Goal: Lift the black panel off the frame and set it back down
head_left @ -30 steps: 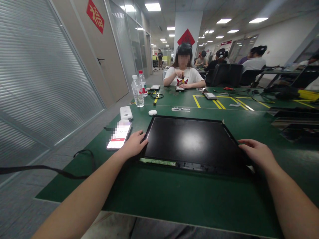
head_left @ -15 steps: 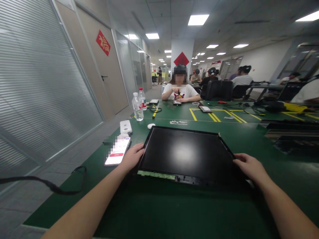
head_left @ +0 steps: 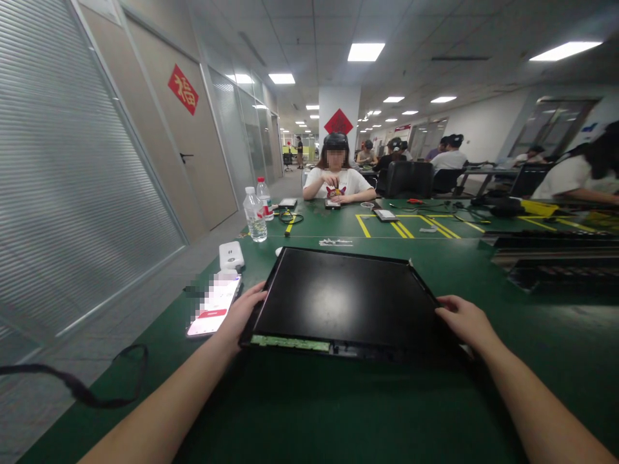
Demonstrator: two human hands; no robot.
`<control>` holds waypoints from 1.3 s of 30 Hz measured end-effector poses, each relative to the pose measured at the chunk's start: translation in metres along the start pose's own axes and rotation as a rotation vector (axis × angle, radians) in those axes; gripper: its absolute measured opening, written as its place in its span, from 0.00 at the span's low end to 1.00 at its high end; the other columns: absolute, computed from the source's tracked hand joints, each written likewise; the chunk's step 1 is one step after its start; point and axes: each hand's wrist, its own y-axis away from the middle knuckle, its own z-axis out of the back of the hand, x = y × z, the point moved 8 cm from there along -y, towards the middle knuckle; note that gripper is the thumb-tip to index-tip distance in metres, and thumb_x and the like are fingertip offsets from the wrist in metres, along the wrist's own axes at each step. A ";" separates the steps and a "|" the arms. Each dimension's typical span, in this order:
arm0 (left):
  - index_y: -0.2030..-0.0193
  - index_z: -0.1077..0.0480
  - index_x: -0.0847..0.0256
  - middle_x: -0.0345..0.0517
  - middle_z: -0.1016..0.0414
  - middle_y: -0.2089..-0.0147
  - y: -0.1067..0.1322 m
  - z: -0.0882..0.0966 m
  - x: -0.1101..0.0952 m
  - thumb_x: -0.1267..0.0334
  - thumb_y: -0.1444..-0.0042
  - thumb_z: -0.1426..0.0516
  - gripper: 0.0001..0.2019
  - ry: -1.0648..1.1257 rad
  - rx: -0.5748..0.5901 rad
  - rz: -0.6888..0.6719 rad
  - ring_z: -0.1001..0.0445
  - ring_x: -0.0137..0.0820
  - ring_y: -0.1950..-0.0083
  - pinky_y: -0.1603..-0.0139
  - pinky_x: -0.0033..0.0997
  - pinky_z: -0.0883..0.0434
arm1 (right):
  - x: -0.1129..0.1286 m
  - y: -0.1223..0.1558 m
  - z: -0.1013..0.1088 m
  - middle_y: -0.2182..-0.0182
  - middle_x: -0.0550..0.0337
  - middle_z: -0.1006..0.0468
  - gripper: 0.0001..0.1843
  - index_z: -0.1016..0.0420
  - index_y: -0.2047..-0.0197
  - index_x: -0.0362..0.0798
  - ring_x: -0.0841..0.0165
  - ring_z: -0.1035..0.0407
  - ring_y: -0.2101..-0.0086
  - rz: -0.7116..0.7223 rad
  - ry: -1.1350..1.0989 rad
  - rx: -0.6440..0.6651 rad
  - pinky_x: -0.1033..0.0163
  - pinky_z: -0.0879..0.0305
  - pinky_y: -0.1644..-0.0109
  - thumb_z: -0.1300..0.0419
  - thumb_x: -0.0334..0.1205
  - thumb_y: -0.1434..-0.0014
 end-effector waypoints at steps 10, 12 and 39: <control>0.17 0.47 0.50 0.39 0.15 0.69 0.004 -0.009 -0.005 0.70 0.42 0.30 0.50 -0.023 0.058 -0.046 0.19 0.34 0.79 0.78 0.28 0.24 | -0.001 -0.003 0.002 0.65 0.54 0.15 0.18 0.13 0.56 0.51 0.57 0.21 0.62 0.020 0.018 -0.015 0.54 0.27 0.55 0.37 0.47 0.49; 0.19 0.42 0.51 0.42 0.13 0.66 0.006 -0.011 -0.006 0.70 0.41 0.29 0.46 -0.028 0.075 -0.032 0.17 0.35 0.76 0.75 0.28 0.22 | -0.001 -0.003 0.003 0.64 0.53 0.15 0.18 0.13 0.56 0.52 0.57 0.21 0.61 0.020 0.030 -0.025 0.54 0.27 0.55 0.37 0.47 0.48; 0.56 0.13 0.60 0.48 0.12 0.65 0.015 -0.009 -0.014 0.73 0.49 0.35 0.14 -0.155 -0.009 -0.078 0.12 0.41 0.62 0.64 0.31 0.18 | 0.008 0.001 0.008 0.66 0.53 0.16 0.19 0.13 0.56 0.51 0.57 0.23 0.63 0.061 0.019 -0.012 0.53 0.29 0.55 0.36 0.47 0.50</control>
